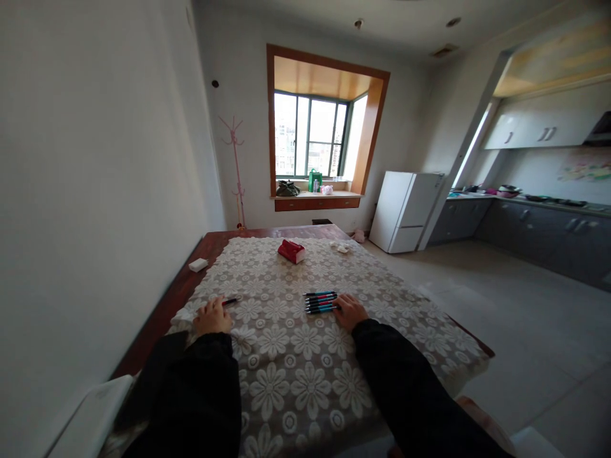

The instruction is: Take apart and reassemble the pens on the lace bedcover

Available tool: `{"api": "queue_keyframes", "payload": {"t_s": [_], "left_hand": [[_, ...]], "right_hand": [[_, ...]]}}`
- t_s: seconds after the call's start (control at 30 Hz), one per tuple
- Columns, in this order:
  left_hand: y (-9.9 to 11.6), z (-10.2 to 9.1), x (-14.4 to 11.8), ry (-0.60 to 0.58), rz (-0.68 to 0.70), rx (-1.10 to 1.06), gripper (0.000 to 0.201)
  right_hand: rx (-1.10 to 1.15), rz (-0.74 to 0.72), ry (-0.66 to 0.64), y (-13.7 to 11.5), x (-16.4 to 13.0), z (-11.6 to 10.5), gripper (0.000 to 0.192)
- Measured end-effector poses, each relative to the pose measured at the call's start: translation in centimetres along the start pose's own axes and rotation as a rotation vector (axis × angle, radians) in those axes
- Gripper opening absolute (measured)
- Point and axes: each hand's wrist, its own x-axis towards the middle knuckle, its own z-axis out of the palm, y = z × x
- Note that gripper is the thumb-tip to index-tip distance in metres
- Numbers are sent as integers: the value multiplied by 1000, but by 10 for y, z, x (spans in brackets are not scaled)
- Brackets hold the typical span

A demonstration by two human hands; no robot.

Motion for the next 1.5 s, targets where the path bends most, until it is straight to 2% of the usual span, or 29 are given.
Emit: {"api": "queue_keyframes", "payload": {"t_s": [0.2,0.33,0.43,0.53,0.63,0.73,0.83,0.93,1.03,1.1,1.2,1.27,1.33,1.43,1.5], "left_hand": [[-1,-7,-1,-31,14,-21,33],[1,-12,-1,-11,44,-59,24],[9,-12,-1,56,97,-181,21],[25,-9,-4,87,308,-394,18],[43,-3,-15,17,576,-540,16],[55,2,-30,-46,662,-624,14],[61,2,-42,-81,653,-758,18],[63,-3,-47,-18,601,-824,26],[60,-7,-43,94,446,-805,40],[55,-6,-39,66,344,-757,36],[49,-1,-34,-38,292,-652,25],[48,0,-31,-51,285,-603,26],[45,-3,-28,-15,264,-561,26],[27,-16,-28,87,203,-437,24],[1,-31,-36,108,197,-278,23]], "right_hand": [[156,38,173,-17,13,-15,11],[223,-60,193,-51,36,-21,10],[292,-151,177,-81,53,-16,9],[351,-223,152,-106,64,-4,9],[377,-234,147,-122,66,9,17],[308,-263,140,-131,61,18,31],[259,-339,74,-135,56,19,22],[322,-270,58,-137,55,16,10],[502,-107,77,-139,54,15,6],[683,6,72,-143,53,16,7],[975,99,18,-150,50,18,12],[1062,117,-38,-155,47,20,10],[1090,114,-98,-158,44,22,8],[1076,80,-168,-160,39,28,8],[1049,40,-194,-160,37,31,9]]}}
